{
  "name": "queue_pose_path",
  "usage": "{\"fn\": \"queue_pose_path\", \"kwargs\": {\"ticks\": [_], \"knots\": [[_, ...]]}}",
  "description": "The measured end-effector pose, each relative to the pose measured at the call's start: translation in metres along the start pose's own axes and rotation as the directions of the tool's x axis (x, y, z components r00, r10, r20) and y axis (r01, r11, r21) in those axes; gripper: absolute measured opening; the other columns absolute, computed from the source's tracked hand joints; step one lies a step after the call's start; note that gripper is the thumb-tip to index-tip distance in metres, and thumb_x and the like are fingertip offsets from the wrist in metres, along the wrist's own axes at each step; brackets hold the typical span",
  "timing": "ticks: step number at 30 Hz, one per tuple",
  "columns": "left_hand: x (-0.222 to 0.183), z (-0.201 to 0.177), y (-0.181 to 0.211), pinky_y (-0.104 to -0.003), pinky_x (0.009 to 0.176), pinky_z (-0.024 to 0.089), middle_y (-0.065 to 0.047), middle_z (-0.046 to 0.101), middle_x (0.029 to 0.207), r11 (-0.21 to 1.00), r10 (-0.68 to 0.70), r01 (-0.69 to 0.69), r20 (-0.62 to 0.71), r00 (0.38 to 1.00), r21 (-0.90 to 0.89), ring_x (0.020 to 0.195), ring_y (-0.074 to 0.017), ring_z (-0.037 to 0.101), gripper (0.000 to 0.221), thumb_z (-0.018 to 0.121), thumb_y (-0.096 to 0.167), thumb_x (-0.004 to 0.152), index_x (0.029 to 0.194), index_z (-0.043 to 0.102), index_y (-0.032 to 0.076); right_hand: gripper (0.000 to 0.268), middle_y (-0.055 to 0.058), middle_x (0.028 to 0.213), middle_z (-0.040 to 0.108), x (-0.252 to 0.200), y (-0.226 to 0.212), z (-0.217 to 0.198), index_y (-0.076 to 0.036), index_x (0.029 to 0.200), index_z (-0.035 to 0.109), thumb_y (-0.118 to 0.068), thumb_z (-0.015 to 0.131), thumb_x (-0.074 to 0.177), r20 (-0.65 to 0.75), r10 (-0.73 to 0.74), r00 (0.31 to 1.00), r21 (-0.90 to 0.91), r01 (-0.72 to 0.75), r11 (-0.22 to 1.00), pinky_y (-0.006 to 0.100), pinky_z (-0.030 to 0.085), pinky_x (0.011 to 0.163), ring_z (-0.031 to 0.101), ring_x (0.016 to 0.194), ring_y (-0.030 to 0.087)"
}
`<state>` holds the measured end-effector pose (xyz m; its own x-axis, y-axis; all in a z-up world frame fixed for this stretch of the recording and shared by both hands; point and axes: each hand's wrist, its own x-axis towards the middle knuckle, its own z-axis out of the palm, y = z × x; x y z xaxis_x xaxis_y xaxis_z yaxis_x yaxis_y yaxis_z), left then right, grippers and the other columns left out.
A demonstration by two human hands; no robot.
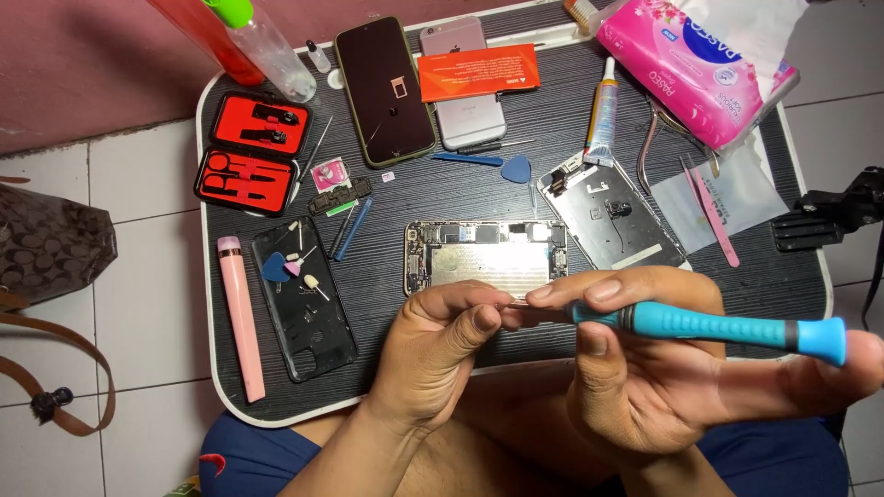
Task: Disassembling and repairing a smartphone using a precision screwdriver and other tools on a small table.
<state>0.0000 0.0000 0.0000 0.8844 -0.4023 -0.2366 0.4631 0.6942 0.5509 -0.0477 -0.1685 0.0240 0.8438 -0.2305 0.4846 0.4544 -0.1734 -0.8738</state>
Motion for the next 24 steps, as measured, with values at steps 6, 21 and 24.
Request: {"fn": "queue_pose_path", "kwargs": {"ticks": [6,21,24], "knots": [[0.000,0.002,0.002,-0.031,0.095,0.053,-0.012,0.076,0.094,0.999,0.007,-0.007,0.008,1.000,0.045,0.093,-0.0176,0.069,0.012,0.079,0.006,0.090,0.100,0.077,0.001,0.122,0.024,0.126,0.054,0.004,-0.003,0.001,-0.073,0.158,0.015,0.026,0.058,0.100,0.010,0.016,1.000,-0.015,-0.016,1.000,0.057,0.084,0.095,0.073,0.086,0.033],[0.000,0.003,0.003,-0.031,0.094,0.057,-0.012,0.076,0.094,0.998,0.027,-0.026,-0.019,0.999,0.054,0.092,-0.0197,0.072,0.012,0.078,0.002,0.088,0.100,0.075,0.000,0.125,0.024,0.117,0.060,0.001,0.004,0.001,-0.072,0.159,0.020,0.027,0.062,0.096,0.007,0.022,1.000,0.110,-0.023,0.994,0.058,0.081,0.093,0.073,0.085,0.033],[-0.001,0.003,0.004,-0.030,0.094,0.056,-0.012,0.076,0.096,0.997,0.026,-0.024,-0.016,1.000,0.074,0.093,-0.0188,0.071,0.012,0.077,0.002,0.089,0.101,0.075,-0.001,0.125,0.023,0.117,0.060,0.000,0.007,0.001,-0.072,0.158,0.021,0.028,0.062,0.095,0.005,0.019,1.000,0.129,-0.019,0.991,0.058,0.081,0.092,0.073,0.085,0.032]]}}
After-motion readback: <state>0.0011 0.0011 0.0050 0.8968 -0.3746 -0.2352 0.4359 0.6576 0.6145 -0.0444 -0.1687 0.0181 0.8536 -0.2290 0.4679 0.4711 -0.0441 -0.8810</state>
